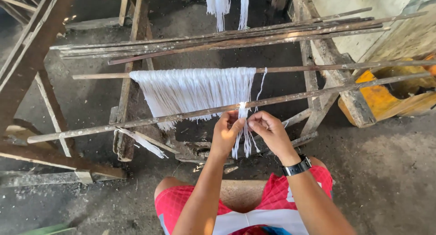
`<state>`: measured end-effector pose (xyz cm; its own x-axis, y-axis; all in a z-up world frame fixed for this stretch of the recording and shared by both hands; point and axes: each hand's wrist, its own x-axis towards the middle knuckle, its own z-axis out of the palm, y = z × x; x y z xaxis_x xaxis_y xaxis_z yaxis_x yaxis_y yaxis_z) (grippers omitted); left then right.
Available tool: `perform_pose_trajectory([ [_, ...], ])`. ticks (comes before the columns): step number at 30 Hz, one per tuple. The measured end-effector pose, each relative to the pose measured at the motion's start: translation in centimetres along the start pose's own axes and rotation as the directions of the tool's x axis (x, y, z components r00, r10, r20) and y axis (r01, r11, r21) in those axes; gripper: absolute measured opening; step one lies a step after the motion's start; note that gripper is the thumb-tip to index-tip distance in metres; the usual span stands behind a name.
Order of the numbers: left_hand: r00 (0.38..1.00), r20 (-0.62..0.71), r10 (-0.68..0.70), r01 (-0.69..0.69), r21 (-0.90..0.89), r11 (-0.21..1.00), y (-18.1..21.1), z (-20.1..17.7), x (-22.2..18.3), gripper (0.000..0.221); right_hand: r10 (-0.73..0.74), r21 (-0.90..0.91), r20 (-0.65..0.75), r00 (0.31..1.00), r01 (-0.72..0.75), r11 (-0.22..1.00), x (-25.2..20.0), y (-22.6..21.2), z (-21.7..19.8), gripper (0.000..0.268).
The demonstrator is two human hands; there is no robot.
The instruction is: Separating thin white fibers from a bundle and hanging them over wooden rods on a rack for processing.
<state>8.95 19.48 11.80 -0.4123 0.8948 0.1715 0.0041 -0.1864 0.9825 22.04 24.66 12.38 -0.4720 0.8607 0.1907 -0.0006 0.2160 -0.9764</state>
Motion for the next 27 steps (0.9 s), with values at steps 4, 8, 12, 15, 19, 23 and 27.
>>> perform_pose_trajectory([
  [4,0.999,0.047,0.025,-0.022,-0.065,0.998,-0.3,0.1,0.2,0.016,-0.007,-0.103,-0.023,1.0,0.005,0.995,0.5,1.1,0.5,0.018],
  [8,0.999,-0.042,0.0,-0.004,-0.096,0.995,0.2,0.6,0.3,0.013,-0.021,-0.096,-0.064,0.998,0.015,0.995,0.6,0.7,0.5,0.01],
  [12,0.995,-0.099,-0.015,0.002,-0.128,0.992,0.1,0.0,0.3,0.016,0.009,0.036,-0.129,0.992,-0.004,0.999,0.1,0.4,0.3,0.009],
  [15,0.999,-0.029,-0.015,0.012,-0.106,0.994,0.5,0.1,0.3,0.016,-0.008,-0.08,-0.061,0.998,0.003,0.997,0.2,0.0,0.3,0.009],
  [19,1.0,-0.02,-0.003,0.001,-0.112,0.994,-0.1,-0.2,0.5,0.018,0.048,0.091,-0.142,0.989,-0.036,0.995,0.4,0.8,0.1,0.007],
  [23,0.999,-0.04,-0.01,0.005,-0.115,0.993,1.2,0.0,0.1,0.014,0.072,0.204,-0.135,0.988,-0.043,0.978,0.5,0.0,0.4,0.006],
  [27,0.997,-0.068,-0.023,0.016,-0.102,0.995,-0.3,-0.2,0.2,0.017,0.2,0.428,-0.111,0.973,-0.135,0.894,0.5,-0.5,0.6,0.019],
])
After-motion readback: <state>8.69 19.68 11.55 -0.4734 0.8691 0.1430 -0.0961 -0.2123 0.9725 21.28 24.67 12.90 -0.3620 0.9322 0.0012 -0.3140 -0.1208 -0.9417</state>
